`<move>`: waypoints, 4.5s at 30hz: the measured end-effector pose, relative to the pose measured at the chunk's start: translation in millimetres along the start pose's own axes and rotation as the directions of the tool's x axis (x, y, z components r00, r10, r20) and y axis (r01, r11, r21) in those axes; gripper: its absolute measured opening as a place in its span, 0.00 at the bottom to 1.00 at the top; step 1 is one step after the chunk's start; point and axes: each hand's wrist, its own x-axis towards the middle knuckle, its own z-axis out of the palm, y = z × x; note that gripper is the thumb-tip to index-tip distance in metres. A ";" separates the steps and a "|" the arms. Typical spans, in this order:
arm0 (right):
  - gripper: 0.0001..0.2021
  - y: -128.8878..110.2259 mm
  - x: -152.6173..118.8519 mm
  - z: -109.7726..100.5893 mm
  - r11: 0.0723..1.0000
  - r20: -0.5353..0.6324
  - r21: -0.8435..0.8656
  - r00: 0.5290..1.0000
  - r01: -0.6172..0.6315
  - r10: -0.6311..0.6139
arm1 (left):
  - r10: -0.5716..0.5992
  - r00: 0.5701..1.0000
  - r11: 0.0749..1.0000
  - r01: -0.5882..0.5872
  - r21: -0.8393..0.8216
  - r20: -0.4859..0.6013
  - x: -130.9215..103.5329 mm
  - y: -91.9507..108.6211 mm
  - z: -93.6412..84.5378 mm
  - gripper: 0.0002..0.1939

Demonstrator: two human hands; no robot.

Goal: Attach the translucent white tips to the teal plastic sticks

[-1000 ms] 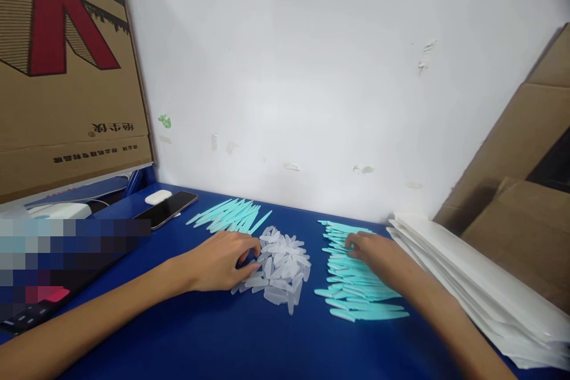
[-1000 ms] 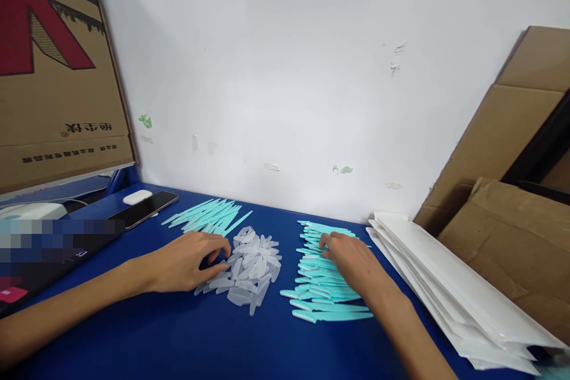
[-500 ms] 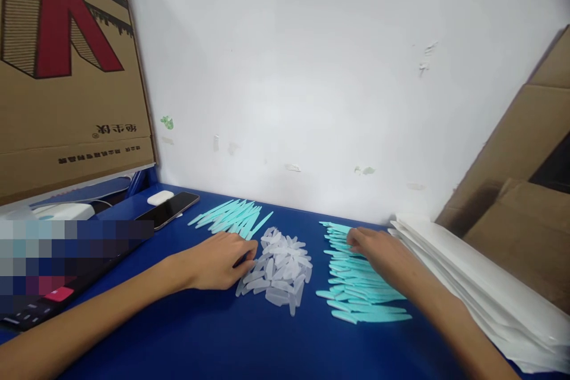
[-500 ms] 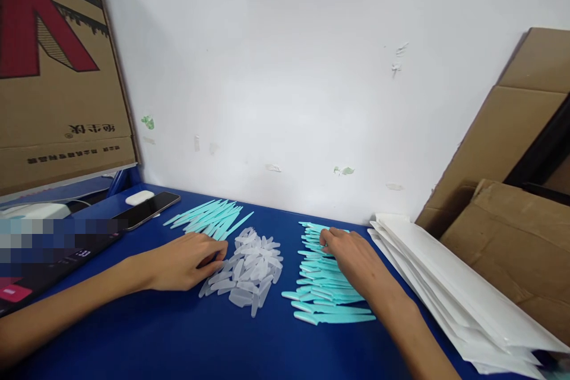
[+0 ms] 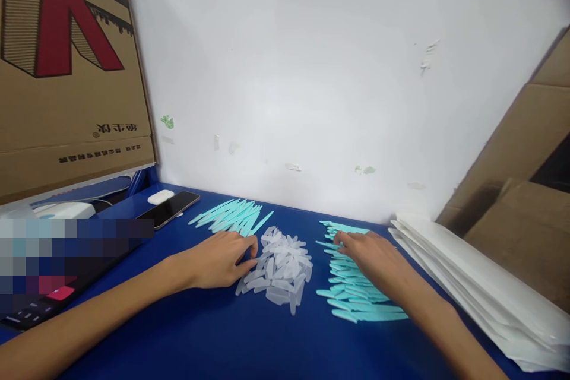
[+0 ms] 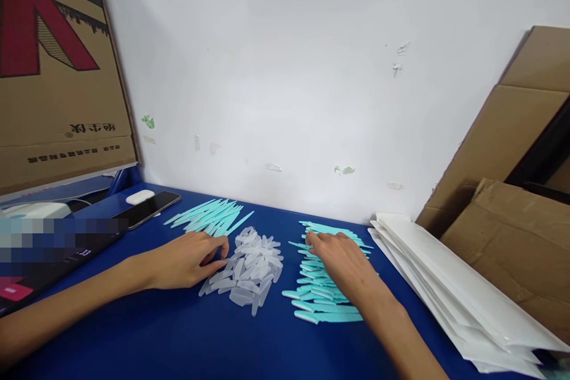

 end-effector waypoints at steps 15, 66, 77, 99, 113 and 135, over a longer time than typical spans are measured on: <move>0.13 -5.3 -2.8 6.4 0.998 -0.250 -0.043 0.966 0.050 -0.059 | -0.104 0.959 0.965 0.032 -0.262 -0.264 3.1 4.6 -3.1 0.15; 0.27 -70.9 -4.2 -7.7 0.924 -0.517 0.302 0.854 0.236 -0.050 | -0.047 0.892 0.852 -0.200 -0.483 -0.450 -7.5 35.9 12.3 0.13; 0.13 24.6 -0.5 31.4 0.947 -0.287 0.128 0.903 -0.296 0.321 | -0.089 0.800 0.943 0.260 0.209 -0.593 12.3 -30.3 -6.0 0.09; 0.03 43.4 -1.1 45.3 0.984 -0.030 -0.027 0.984 -0.174 0.174 | 0.142 0.987 0.989 -0.139 0.053 -0.076 -2.1 4.6 -2.2 0.08; 0.09 19.3 0.0 14.0 0.994 -0.210 -0.063 0.975 -0.084 0.069 | 0.177 0.984 0.980 -0.174 0.097 -0.020 -7.3 8.0 3.0 0.05; 0.13 -61.0 -4.2 4.2 0.944 -0.357 0.174 0.911 0.281 -0.205 | 0.261 0.911 0.963 -0.268 0.022 -0.320 -4.3 13.6 14.5 0.09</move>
